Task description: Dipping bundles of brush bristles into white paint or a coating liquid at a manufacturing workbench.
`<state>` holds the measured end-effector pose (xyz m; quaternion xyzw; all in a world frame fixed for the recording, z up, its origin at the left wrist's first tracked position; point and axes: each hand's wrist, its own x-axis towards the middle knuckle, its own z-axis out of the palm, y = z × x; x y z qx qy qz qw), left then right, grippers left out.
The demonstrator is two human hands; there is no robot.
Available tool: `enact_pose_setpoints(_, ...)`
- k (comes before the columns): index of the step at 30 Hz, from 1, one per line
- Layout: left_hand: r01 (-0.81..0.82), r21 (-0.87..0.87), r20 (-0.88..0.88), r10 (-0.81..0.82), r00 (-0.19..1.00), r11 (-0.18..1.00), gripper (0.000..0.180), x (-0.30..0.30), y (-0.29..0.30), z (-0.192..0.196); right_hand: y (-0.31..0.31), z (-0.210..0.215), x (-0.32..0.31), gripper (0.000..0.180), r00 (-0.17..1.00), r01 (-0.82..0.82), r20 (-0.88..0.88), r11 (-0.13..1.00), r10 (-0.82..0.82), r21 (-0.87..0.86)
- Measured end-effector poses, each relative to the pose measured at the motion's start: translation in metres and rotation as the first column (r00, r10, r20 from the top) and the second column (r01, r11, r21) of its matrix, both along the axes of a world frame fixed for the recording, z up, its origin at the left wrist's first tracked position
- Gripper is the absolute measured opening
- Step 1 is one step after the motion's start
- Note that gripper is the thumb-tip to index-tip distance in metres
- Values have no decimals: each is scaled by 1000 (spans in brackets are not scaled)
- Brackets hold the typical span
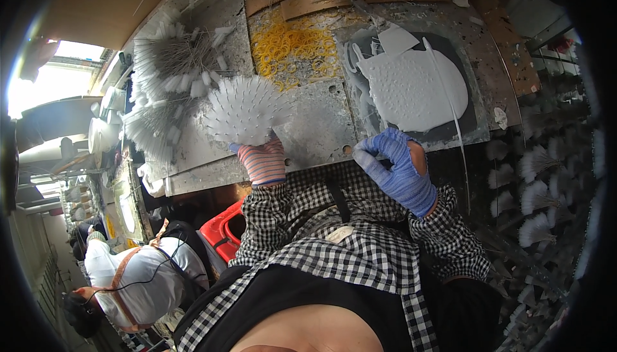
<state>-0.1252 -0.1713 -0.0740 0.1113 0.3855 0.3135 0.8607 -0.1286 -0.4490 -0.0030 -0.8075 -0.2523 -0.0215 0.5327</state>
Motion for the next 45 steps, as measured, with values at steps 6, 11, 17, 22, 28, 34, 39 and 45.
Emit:
enact_pose_setpoints(6,177,425,-178,-109,978,888,54,-7,8,-9,2,-4,2,11,999,-13,52,1000,13,5)
enact_pose_setpoints(11,269,377,150,-345,927,886,52,-10,30,-8,-1,-9,2,12,998,-13,58,1000,12,26)
enact_pose_setpoints(17,396,326,534,-513,673,859,50,-11,52,-2,-4,-5,6,12,995,-17,104,999,14,28)
enact_pose_setpoints(22,331,896,-189,-419,888,296,40,43,23,72,-8,22,17,12,997,-33,73,999,33,2)
enact_pose_setpoints(28,488,871,-228,-839,495,51,44,106,-1,61,6,50,39,16,963,-83,255,996,87,-23)
enact_pose_setpoints(34,502,853,-427,-741,517,-142,34,116,-43,81,22,25,69,20,964,-108,216,971,155,-215)
enact_pose_setpoints(39,456,888,-310,-819,483,-67,29,124,-70,89,22,8,95,29,996,-16,64,873,54,-487)
enact_pose_setpoints(45,445,893,-204,-816,541,72,19,163,-103,67,13,-2,116,33,986,125,162,839,-45,-530)
